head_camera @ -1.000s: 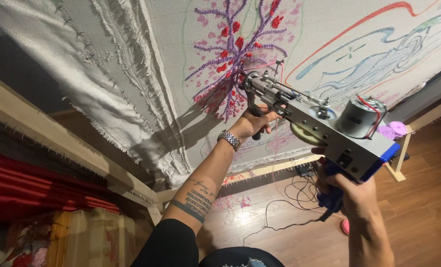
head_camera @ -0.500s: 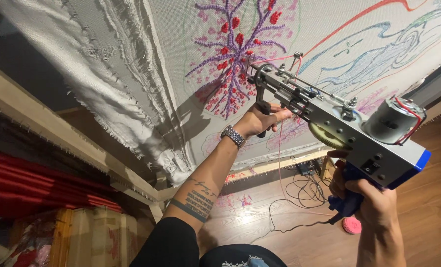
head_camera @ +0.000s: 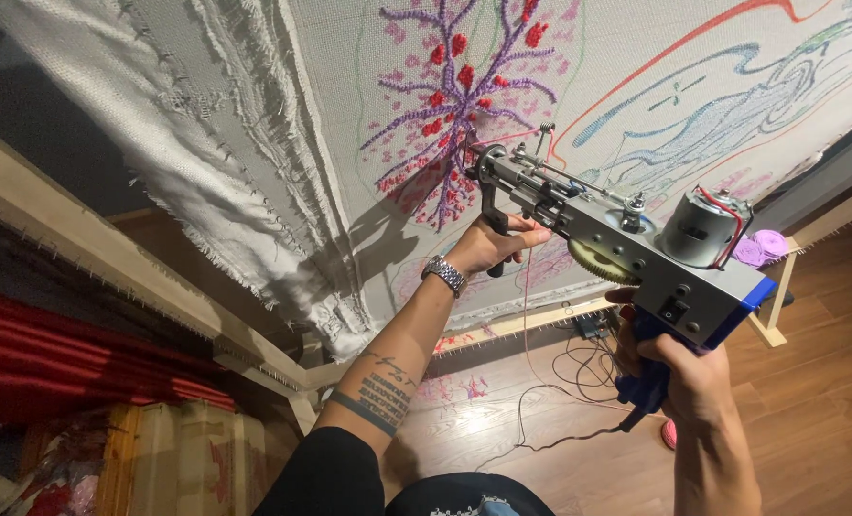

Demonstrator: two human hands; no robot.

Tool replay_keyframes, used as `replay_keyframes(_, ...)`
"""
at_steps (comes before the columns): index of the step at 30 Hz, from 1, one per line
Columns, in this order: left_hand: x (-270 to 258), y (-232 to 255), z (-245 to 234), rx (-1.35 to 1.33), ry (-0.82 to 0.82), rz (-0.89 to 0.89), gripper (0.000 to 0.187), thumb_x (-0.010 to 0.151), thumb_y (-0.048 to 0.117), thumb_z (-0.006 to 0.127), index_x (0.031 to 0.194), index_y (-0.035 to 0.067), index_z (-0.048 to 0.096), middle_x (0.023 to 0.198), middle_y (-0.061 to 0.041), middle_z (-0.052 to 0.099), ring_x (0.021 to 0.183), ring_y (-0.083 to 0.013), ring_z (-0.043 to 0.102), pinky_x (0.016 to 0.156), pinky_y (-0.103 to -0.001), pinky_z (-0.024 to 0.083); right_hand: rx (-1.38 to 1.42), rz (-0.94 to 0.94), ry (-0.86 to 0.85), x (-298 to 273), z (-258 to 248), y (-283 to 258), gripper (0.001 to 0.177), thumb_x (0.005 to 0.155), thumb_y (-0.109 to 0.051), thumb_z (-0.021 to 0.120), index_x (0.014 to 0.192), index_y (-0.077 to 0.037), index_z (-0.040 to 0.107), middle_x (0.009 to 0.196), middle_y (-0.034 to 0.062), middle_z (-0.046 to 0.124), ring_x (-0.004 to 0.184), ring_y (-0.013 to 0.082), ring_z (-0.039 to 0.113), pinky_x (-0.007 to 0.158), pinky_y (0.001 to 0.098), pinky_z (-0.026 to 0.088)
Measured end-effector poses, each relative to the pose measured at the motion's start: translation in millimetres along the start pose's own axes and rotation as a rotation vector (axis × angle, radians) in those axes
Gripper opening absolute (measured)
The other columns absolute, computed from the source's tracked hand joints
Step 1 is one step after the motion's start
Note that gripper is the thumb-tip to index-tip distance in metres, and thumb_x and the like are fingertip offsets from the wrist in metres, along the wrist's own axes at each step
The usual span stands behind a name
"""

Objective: Using a tufting gun to create a rug on a canvas frame.

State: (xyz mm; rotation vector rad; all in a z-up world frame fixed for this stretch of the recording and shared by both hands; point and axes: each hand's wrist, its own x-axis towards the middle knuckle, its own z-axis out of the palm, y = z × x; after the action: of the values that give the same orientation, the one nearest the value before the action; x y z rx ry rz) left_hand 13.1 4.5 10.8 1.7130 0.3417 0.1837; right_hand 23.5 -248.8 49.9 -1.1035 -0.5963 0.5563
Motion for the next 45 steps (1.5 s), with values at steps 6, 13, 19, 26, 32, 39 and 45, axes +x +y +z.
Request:
replay_keyframes(6, 4.7, -2.1, -2.6, 0.011, -0.002, -0.001, 0.032, 0.070, 0.033, 0.069, 0.087, 0.005, 0.070, 0.072, -0.002, 0.062, 0.049, -0.0101, 0.056, 0.046, -0.022, 0.041, 0.029, 0.020, -0.030, 5.7, 1.1, 2.1, 0.052, 0.059, 0.001, 0.043, 0.109, 0.011, 0.054, 0.064, 0.0113, 0.051, 0.045, 0.0140, 0.041, 0.042, 0.0238, 0.033)
replay_keyframes(13, 22.2, -15.9, -6.7, -0.207, 0.031, 0.074, 0.026, 0.069, 0.020, 0.073, 0.080, -0.002, 0.067, 0.074, -0.008, 0.066, 0.046, -0.0104, 0.049, 0.040, -0.021, 0.044, -0.094, -0.083, -0.038, 18.7, 17.4, 3.8, 0.045, 0.059, -0.001, 0.049, 0.102, 0.008, 0.055, 0.062, 0.0067, 0.054, 0.039, 0.0117, 0.046, 0.034, 0.0211, 0.039)
replay_keyframes(19, 66.0, -53.3, -17.6, -0.268, 0.184, 0.074, 0.035, 0.067, 0.012, 0.074, 0.094, -0.006, 0.062, 0.087, -0.013, 0.064, 0.038, -0.0114, 0.054, 0.037, -0.019, 0.045, -0.150, -0.183, 0.103, 29.4, 47.7, 9.0, 0.026, 0.054, 0.012, 0.049, 0.079, 0.012, 0.055, 0.044, 0.0166, 0.040, 0.034, 0.0209, 0.038, 0.032, 0.0313, 0.035)
replay_keyframes(26, 114.0, -84.4, -32.1, -0.162, 0.300, -0.012, 0.026, 0.065, 0.023, 0.076, 0.079, 0.005, 0.066, 0.049, -0.005, 0.056, 0.032, -0.0135, 0.053, 0.034, -0.020, 0.044, -0.484, -0.004, 0.354, 35.9, 65.5, 25.1, 0.010, 0.059, 0.009, 0.062, 0.063, 0.002, 0.057, 0.046, 0.0145, 0.054, 0.037, 0.0207, 0.054, 0.038, 0.0313, 0.044)
replay_keyframes(32, 94.8, -62.1, -42.0, -0.263, 0.346, 0.035, 0.019, 0.062, 0.016, 0.077, 0.069, 0.005, 0.064, 0.045, -0.004, 0.053, 0.028, -0.0116, 0.050, 0.029, -0.020, 0.042, -0.427, -0.022, 0.377, 41.9, 71.7, 34.7, 0.015, 0.056, 0.012, 0.061, 0.064, 0.000, 0.058, 0.047, 0.0122, 0.052, 0.040, 0.0158, 0.053, 0.039, 0.0272, 0.042)
replay_keyframes(39, 78.7, -23.7, -43.9, -0.213, 0.301, 0.015, 0.024, 0.060, 0.013, 0.073, 0.079, 0.000, 0.066, 0.048, -0.008, 0.054, 0.031, -0.0114, 0.049, 0.034, -0.017, 0.042, -0.413, -0.005, 0.377, 45.0, 79.5, 16.2, 0.016, 0.053, 0.014, 0.060, 0.060, 0.000, 0.058, 0.049, 0.0135, 0.053, 0.042, 0.0165, 0.054, 0.043, 0.0283, 0.045)
replay_keyframes(45, 48.6, 13.6, -39.5, -0.088, 0.291, -0.044, 0.013, 0.058, 0.008, 0.069, 0.059, -0.001, 0.060, 0.038, -0.007, 0.046, 0.034, -0.0140, 0.051, 0.040, -0.028, 0.041, -0.370, -0.041, 0.389, 42.1, 84.7, 7.8, 0.017, 0.053, 0.013, 0.063, 0.063, 0.000, 0.057, 0.054, 0.0114, 0.054, 0.047, 0.0141, 0.053, 0.044, 0.0270, 0.045)
